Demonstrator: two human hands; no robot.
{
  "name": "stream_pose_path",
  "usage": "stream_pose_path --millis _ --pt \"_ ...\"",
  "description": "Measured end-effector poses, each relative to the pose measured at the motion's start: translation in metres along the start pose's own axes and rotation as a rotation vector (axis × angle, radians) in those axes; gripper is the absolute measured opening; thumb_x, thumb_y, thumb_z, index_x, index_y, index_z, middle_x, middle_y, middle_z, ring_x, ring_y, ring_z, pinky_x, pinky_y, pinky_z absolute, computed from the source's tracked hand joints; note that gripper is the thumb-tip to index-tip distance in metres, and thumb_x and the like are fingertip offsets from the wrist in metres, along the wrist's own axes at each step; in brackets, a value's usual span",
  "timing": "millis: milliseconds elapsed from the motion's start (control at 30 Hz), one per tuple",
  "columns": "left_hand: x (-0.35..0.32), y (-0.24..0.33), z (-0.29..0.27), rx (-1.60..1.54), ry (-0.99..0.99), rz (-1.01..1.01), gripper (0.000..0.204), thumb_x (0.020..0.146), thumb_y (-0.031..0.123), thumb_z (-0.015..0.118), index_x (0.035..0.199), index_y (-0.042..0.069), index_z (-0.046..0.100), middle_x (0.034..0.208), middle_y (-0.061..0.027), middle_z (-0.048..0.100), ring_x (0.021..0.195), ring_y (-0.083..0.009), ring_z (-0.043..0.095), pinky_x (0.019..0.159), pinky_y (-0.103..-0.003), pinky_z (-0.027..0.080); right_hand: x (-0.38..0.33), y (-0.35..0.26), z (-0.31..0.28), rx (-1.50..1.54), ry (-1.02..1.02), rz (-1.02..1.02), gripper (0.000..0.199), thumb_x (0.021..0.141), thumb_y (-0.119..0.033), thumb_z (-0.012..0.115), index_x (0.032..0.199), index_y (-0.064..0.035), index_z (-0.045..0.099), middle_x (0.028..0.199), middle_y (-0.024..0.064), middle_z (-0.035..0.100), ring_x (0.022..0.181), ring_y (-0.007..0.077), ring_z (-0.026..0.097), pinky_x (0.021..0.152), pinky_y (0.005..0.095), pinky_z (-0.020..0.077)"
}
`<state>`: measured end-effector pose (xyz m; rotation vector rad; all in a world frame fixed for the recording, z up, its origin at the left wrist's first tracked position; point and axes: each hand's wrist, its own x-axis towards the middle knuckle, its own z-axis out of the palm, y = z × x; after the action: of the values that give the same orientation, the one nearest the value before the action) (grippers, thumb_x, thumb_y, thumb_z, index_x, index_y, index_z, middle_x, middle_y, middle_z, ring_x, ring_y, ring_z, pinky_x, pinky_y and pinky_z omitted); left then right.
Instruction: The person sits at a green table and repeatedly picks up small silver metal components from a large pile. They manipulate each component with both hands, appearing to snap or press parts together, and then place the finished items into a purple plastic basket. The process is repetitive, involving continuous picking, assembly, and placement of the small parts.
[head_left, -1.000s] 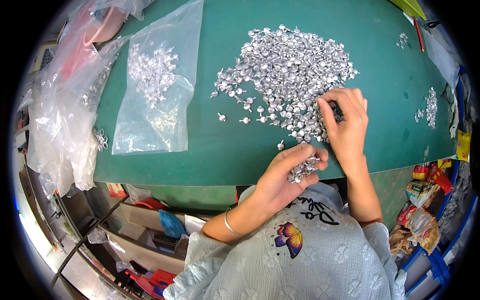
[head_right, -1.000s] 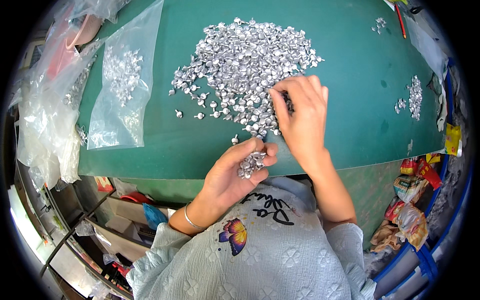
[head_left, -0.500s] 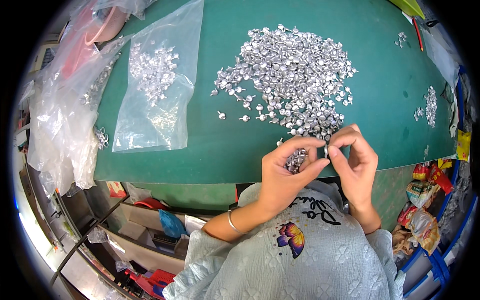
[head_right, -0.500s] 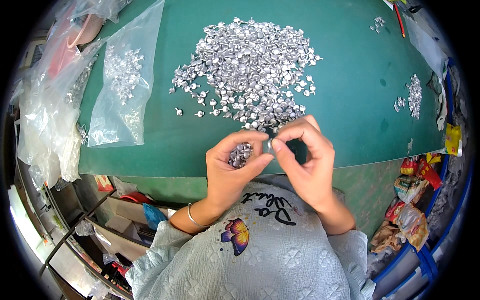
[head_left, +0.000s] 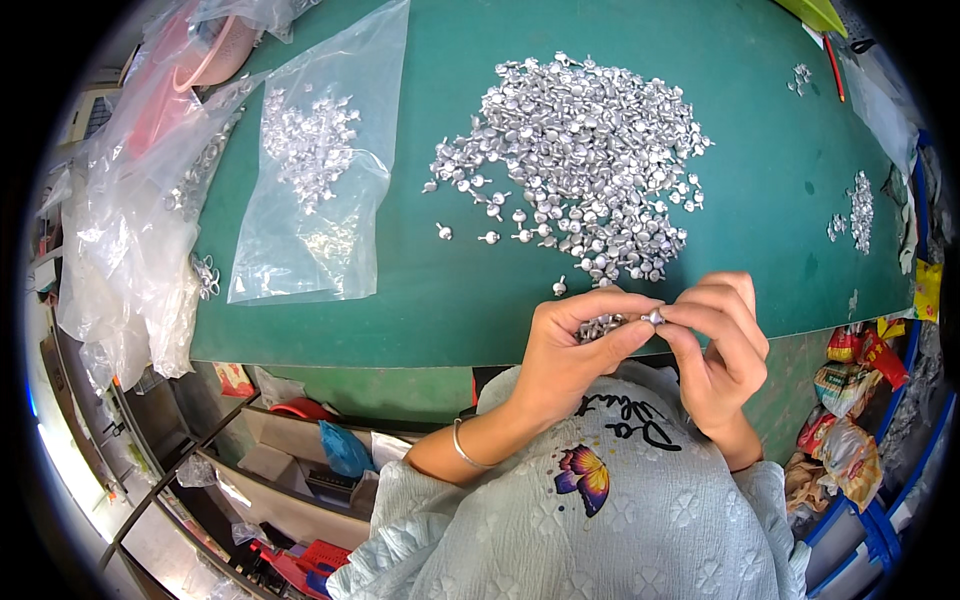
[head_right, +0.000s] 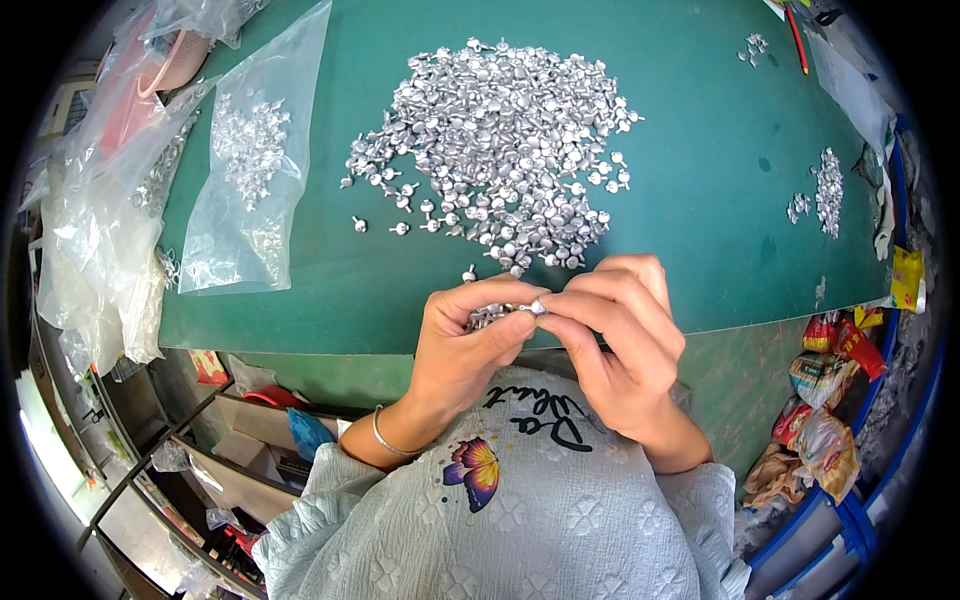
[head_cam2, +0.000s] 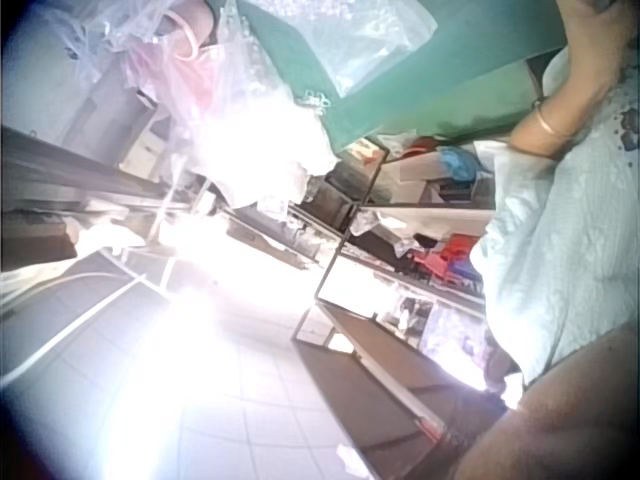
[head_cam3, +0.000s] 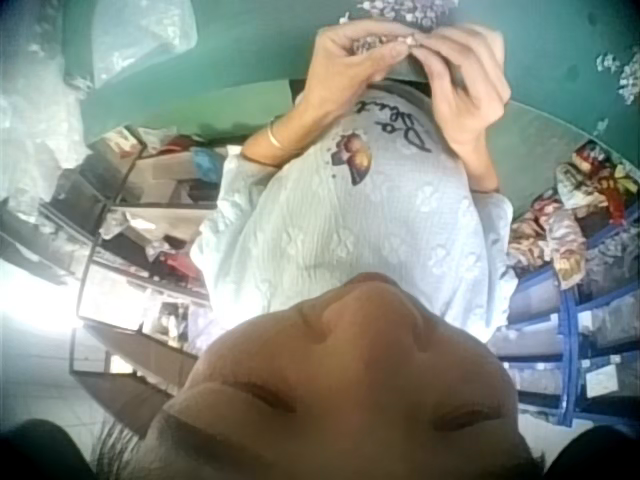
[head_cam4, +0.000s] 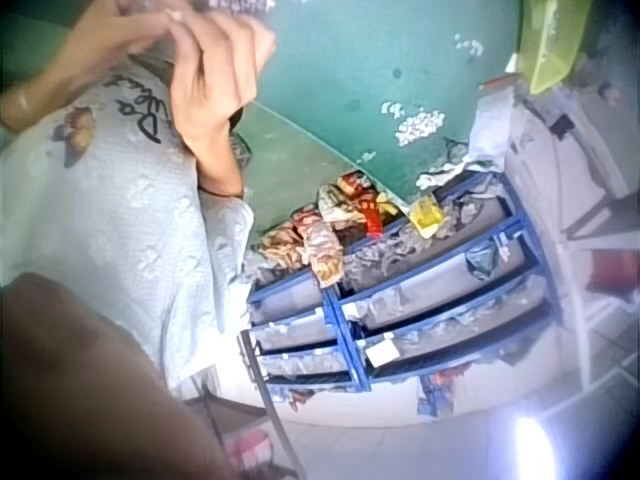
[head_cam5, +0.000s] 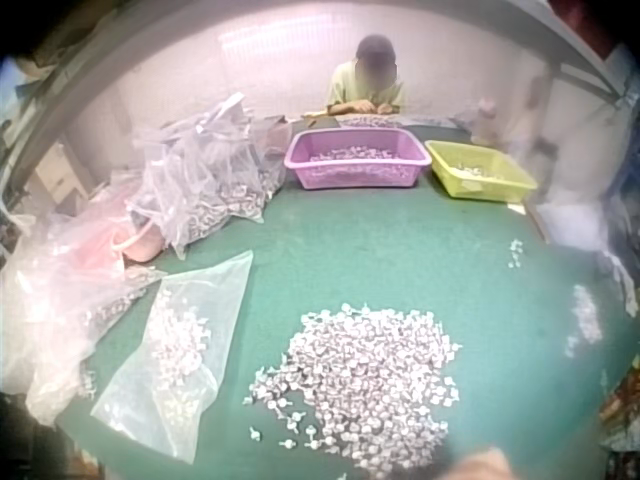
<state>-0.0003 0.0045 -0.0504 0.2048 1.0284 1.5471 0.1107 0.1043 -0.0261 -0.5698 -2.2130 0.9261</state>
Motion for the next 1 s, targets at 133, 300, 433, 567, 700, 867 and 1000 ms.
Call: stream_pose_path --millis 133,300,433,567,700,867,1000 --pt "0.001 -0.003 -0.004 -0.071 -0.052 0.007 0.016 0.081 0.003 0.063 0.097 0.0 0.065 0.077 0.0006 0.058 0.058 -0.0008 0.044 0.046 -0.016 0.032 0.0 0.0 -0.001 -0.01 0.0 -0.001 0.02 0.06 0.003 0.07 0.079 0.001 0.064 0.075 0.0092 0.059 0.071 0.0244 0.051 0.062 0.0319 0.0409" --pt "0.001 -0.005 -0.003 -0.087 -0.055 -0.049 0.011 0.082 0.008 0.063 0.091 0.0 0.062 0.071 0.0014 0.055 0.057 -0.0009 0.043 0.045 -0.015 0.03 0.0 0.004 -0.002 0.155 -0.07 0.118 0.014 0.064 0.0 0.07 0.076 0.0005 0.063 0.074 0.0091 0.059 0.071 0.0236 0.051 0.064 0.0314 0.0411" --pt "0.003 -0.006 -0.009 -0.216 -0.136 -0.178 0.013 0.088 0.013 0.054 0.085 0.001 0.053 0.069 -0.0005 0.047 0.051 -0.0026 0.032 0.042 -0.019 0.023 -0.002 0.012 0.0 0.249 -0.12 0.202 0.01 0.068 0.0 0.068 0.076 0.0008 0.062 0.073 0.0097 0.06 0.071 0.0223 0.053 0.066 0.0308 0.0419" --pt "0.006 -0.002 -0.008 -0.342 -0.141 -0.198 0.018 0.088 0.017 0.048 0.078 0.002 0.048 0.07 -0.0073 0.047 0.051 -0.0056 0.034 0.041 -0.018 0.027 0.008 0.028 0.005 0.027 -0.002 0.268 0.01 0.071 0.002 0.065 0.08 0.0005 0.062 0.077 0.0095 0.062 0.073 0.0218 0.056 0.067 0.0306 0.0429" --pt "0.008 -0.002 -0.014 -0.395 -0.235 -0.148 0.015 0.088 0.013 0.046 0.08 0.001 0.049 0.078 -0.0126 0.053 0.055 -0.0088 0.044 0.043 -0.02 0.033 0.019 0.053 0.015 -0.334 0.001 0.176 0.011 0.071 -0.004 0.067 0.081 -0.0026 0.063 0.081 0.0075 0.059 0.078 0.0238 0.052 0.071 0.033 0.0385" --pt "0.007 -0.002 -0.017 -0.347 -0.172 -0.187 0.016 0.09 0.014 0.048 0.086 -0.001 0.054 0.081 -0.0108 0.057 0.059 -0.0108 0.051 0.046 -0.021 0.038 0.017 0.059 0.017 -0.414 -0.034 0.127 0.011 0.07 -0.005 0.068 0.079 -0.0029 0.062 0.078 0.0061 0.057 0.077 0.0223 0.05 0.07 0.0316 0.0353" --pt "0.009 -0.012 -0.011 -0.226 -0.034 -0.139 0.019 0.091 0.016 0.05 0.093 -0.001 0.058 0.08 -0.0067 0.058 0.062 -0.0103 0.052 0.048 -0.021 0.039 0.006 0.054 0.009 0.08 0.028 0.378 0.007 0.075 -0.002 0.066 0.08 -0.0015 0.061 0.08 0.0043 0.059 0.074 0.0147 0.048 0.069 0.0254 0.0359"
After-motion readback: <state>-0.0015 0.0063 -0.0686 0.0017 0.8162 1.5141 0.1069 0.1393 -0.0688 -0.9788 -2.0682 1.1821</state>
